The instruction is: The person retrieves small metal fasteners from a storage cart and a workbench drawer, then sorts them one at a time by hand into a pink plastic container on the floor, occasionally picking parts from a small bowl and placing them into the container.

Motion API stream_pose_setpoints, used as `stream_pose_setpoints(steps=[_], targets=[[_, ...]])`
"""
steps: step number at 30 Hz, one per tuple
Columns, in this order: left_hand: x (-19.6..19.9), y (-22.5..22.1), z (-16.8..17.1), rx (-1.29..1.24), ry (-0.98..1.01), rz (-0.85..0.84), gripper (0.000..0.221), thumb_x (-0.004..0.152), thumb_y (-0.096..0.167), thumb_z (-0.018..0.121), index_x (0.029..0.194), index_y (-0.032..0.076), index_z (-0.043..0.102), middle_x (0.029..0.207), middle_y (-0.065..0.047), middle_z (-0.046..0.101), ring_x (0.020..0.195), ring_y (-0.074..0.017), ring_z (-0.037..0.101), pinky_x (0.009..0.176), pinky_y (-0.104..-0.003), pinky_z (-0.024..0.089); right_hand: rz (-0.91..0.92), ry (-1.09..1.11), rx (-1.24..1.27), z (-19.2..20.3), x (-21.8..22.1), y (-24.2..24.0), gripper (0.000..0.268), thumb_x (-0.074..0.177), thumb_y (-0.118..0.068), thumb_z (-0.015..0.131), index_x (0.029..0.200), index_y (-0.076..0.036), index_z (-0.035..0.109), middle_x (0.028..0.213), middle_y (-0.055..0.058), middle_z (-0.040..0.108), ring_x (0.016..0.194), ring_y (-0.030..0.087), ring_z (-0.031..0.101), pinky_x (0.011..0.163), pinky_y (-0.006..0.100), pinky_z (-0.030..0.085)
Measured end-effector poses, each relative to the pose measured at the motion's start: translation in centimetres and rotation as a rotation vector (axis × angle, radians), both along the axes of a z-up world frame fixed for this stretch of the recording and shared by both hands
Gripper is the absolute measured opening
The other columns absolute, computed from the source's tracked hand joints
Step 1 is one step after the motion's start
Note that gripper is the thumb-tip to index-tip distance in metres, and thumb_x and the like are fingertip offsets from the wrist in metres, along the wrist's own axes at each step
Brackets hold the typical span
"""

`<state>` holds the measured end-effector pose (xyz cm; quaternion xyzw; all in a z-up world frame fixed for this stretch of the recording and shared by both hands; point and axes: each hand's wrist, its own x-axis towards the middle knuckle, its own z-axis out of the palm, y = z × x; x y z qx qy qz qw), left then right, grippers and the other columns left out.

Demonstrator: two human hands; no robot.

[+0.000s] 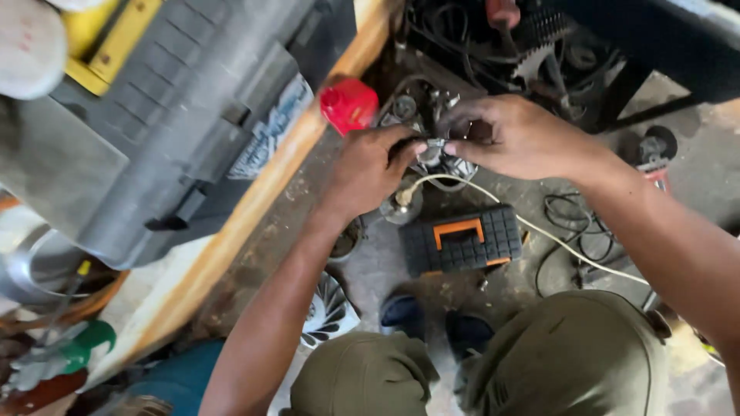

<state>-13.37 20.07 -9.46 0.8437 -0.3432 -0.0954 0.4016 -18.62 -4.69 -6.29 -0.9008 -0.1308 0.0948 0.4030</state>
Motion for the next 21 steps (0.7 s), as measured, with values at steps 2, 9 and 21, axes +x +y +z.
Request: stream_pose_setpoints(steps=[2,9,21], targets=[[-1.1,-0.3,-1.9,0.013,0.001,-0.012,0.018,0.096,0.025,0.069,0.104,0.011,0.076,0.089,-0.015,0.078,0.091,-0.0368,0.075,0.075,-0.046,0.061,0.02,0.062,0.009,-0.4,-1.1,0.2,0.029,0.092,-0.014,0.071,0.116,0.003,0.07,0.091,0.024,0.074,0.078,0.038,0.07,0.07,0.048,0.056],[-3.1,-2.5,-2.9,0.121,-0.057,-0.14,0.023,0.097,0.03,0.064,0.104,0.011,0.075,0.09,-0.017,0.077,0.093,-0.039,0.074,0.081,-0.051,0.059,-0.026,-0.121,0.033,-4.2,-5.7,-1.1,0.015,0.092,-0.013,0.078,0.102,-0.002,0.076,0.088,0.021,0.075,0.086,0.04,0.074,0.075,0.046,0.059],[-5.6,2.3,2.7,0.045,-0.059,0.14,0.026,0.097,0.03,0.066,0.11,0.01,0.075,0.099,-0.018,0.078,0.098,-0.0404,0.075,0.087,-0.049,0.06,-0.128,-0.167,0.168,-3.7,-4.9,3.1,0.024,0.084,-0.013,0.078,0.106,-0.006,0.078,0.092,0.018,0.078,0.091,0.034,0.077,0.079,0.044,0.059]])
